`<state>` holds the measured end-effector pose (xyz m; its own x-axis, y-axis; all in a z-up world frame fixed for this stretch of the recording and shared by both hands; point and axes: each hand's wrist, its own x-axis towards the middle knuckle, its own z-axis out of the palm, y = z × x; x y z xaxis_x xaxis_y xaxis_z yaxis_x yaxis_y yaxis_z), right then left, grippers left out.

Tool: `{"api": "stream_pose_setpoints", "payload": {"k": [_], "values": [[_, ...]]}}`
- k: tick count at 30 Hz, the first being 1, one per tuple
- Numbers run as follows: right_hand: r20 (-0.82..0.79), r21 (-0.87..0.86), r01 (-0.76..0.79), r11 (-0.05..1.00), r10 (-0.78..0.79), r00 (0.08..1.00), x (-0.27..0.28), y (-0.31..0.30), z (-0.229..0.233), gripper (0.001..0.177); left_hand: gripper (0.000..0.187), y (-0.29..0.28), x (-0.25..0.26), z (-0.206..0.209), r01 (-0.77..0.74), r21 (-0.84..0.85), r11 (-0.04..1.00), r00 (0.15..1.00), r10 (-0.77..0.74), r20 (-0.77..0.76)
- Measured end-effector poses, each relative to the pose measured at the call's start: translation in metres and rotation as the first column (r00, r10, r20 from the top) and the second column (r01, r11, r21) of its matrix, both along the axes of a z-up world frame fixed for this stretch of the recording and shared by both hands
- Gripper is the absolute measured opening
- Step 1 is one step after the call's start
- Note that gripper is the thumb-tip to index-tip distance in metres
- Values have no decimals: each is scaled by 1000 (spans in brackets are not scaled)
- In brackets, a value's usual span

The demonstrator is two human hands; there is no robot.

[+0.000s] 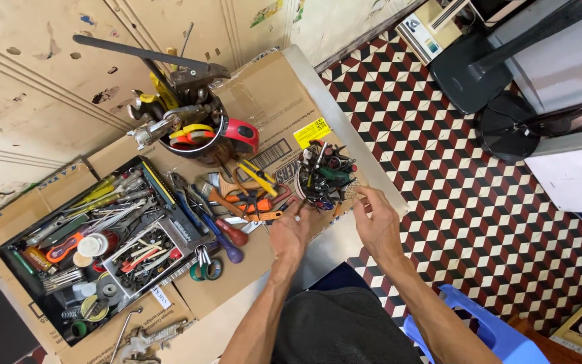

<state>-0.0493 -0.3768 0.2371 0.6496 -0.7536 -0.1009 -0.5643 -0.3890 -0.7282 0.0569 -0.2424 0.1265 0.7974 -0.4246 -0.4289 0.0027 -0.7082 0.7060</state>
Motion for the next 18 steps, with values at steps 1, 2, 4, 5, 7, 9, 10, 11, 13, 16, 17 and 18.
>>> {"api": "stream_pose_setpoints", "payload": {"k": [1, 2, 4, 5, 7, 9, 10, 11, 13, 16, 17, 18], "values": [[-1, 2, 2, 1000, -2, 1000, 1, 1, 1, 28, 42, 4, 2, 3, 2, 2, 1000, 1000, -2, -1], [7, 9, 6, 1000, -6, 1000, 3, 1, 1, 27, 37, 8, 4, 6, -22, 19, 1000, 998, 21, 59], [12, 20, 13, 1000, -13, 1000, 5, 4, 5, 27, 33, 20, 7, 19, -44, 36, 998, 992, 40, 116], [20, 33, 27, 999, -27, 999, 8, 5, 9, 26, 33, 27, 10, 30, -57, 24, 998, 983, 52, 179], [27, 46, 42, 998, -44, 999, 10, 4, 12, 26, 33, 40, 19, 68, -66, 10, 998, 969, 62, 239], [39, 67, 48, 997, -51, 998, 10, 1, 11, 24, 31, 52, 30, 122, -133, 166, 977, 986, 113, 123], [39, 67, 47, 997, -49, 998, 9, 0, 9, 24, 31, 61, 34, 119, -134, 167, 977, 986, 114, 123], [53, 64, 23, 998, -26, 998, 9, 0, 7, 24, 31, 71, 37, 116, -211, 175, 962, 973, 189, 136], [68, 62, -10, 998, 6, 998, 10, 0, 2, 24, 31, 87, 42, 99, -295, 184, 938, 951, 270, 151], [96, 76, -20, 997, 13, 995, 10, -1, -7, 25, 26, 92, 44, 78, -237, 93, 967, 840, 156, 520], [101, 100, 8, 995, -19, 995, 10, -2, -11, 27, 26, 86, 45, 86, -245, 57, 968, 849, 186, 494], [105, 124, 37, 992, -50, 993, 9, -3, -15, 29, 33, 78, 47, 94, -254, 22, 967, 857, 215, 468]]}}
